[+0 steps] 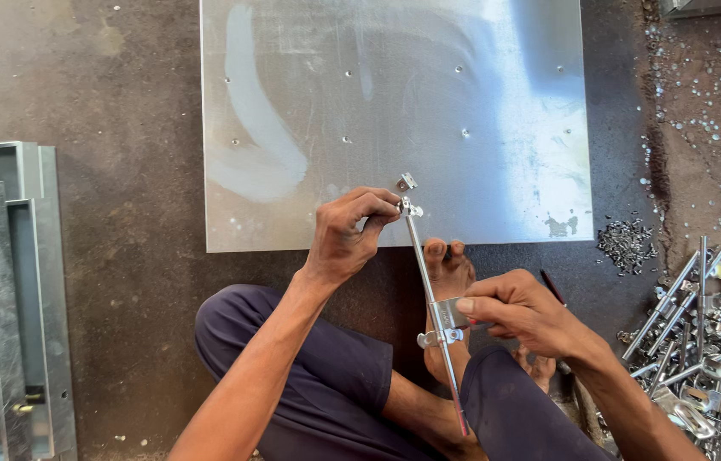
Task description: The person attaches metal latches and hinges to a flat metal panel using a rod, then hammers metal components into a rectangular frame while sitting on the floor.
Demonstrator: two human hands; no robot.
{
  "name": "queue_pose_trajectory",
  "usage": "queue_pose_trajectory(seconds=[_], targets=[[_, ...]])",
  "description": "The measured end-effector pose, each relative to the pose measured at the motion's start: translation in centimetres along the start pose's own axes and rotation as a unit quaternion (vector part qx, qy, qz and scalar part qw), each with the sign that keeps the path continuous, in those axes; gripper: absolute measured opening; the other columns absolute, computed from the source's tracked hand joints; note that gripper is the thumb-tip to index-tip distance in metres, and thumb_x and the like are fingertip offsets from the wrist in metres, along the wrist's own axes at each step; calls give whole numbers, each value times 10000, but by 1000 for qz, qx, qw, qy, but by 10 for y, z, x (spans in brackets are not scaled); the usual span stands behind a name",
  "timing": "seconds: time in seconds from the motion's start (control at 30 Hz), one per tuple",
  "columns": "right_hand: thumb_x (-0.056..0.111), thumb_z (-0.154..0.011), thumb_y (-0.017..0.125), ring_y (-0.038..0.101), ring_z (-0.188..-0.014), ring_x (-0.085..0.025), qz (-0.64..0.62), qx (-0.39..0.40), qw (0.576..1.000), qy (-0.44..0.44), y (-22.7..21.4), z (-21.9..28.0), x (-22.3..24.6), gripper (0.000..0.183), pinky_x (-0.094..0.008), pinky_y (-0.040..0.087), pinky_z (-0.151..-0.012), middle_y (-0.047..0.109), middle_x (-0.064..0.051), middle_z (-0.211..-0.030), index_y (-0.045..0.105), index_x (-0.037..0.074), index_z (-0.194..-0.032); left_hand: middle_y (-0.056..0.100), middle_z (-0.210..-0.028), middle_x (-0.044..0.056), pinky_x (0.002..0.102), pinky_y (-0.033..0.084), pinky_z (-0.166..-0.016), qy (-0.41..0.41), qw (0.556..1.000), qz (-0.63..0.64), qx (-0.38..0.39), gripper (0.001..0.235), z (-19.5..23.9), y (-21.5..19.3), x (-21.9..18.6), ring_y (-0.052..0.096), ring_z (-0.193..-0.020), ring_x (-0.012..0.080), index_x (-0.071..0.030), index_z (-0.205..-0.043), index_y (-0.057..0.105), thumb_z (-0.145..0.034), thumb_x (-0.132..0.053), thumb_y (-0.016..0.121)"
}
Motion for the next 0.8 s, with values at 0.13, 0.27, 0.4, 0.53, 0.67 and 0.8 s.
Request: queue_pose_trajectory(seconds=[0.13,0.27,0.4,0.53,0.67,0.8], targets=[[286,-987,657,321,-440,-37,0,-7,1000,-29,-3,-2,1,397,-242,274,-392,404,64,-519,703,16,-699,757,-1079,67,265,656,-788,10,1000,9,16,127,0,4,-15,778,-946,192,-34,-951,693,-903,80,720],[284,-969,642,304,-428,-48,-13,-16,1000,-16,-4,-3,-4,358,-246,255,-386,417,53,-520,733,18,-747,743,-1112,89,278,641,-782,24,999,-25,24,159,1,2,-31,766,-969,207,-20,-970,685,-883,111,702],[323,-993,582,347,-451,-52,-34,-6,998,-49,-5,-8,4,346,-240,278,-407,455,57,-560,735,33,-881,737,-1139,93,287,637,-798,36,996,-2,79,209,13,19,-51,757,-982,221,-53,-986,706,-856,112,706],[362,-1070,498,380,-450,-86,-31,-43,996,-76,-24,-9,16,406,-258,308,-410,480,34,-562,670,14,-954,720,-1139,117,317,615,-800,36,999,11,11,325,-7,9,-23,735,-993,280,-15,-1111,712,-831,136,647],[324,-1079,471,477,-630,-90,-128,-84,978,-141,-30,-14,39,376,-265,415,-560,585,3,-765,670,17,-1165,724,-1063,111,339,596,-802,53,993,-105,20,275,-30,20,10,726,-953,270,-37,-1111,737,-862,76,711],[249,-1113,486,460,-880,-68,-152,-122,957,-217,-32,-33,56,389,-242,406,-797,566,13,-999,600,45,-1425,776,-926,118,327,629,-737,-231,950,206,-38,142,0,52,50,759,-832,262,-23,-1096,768,-957,-7,740]])
Point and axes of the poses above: each hand's wrist, its own z-axis away from the middle knuckle, its own y-axis out of the palm, x = y × z, the point moved 9 cm from there along -z, towards the middle knuckle
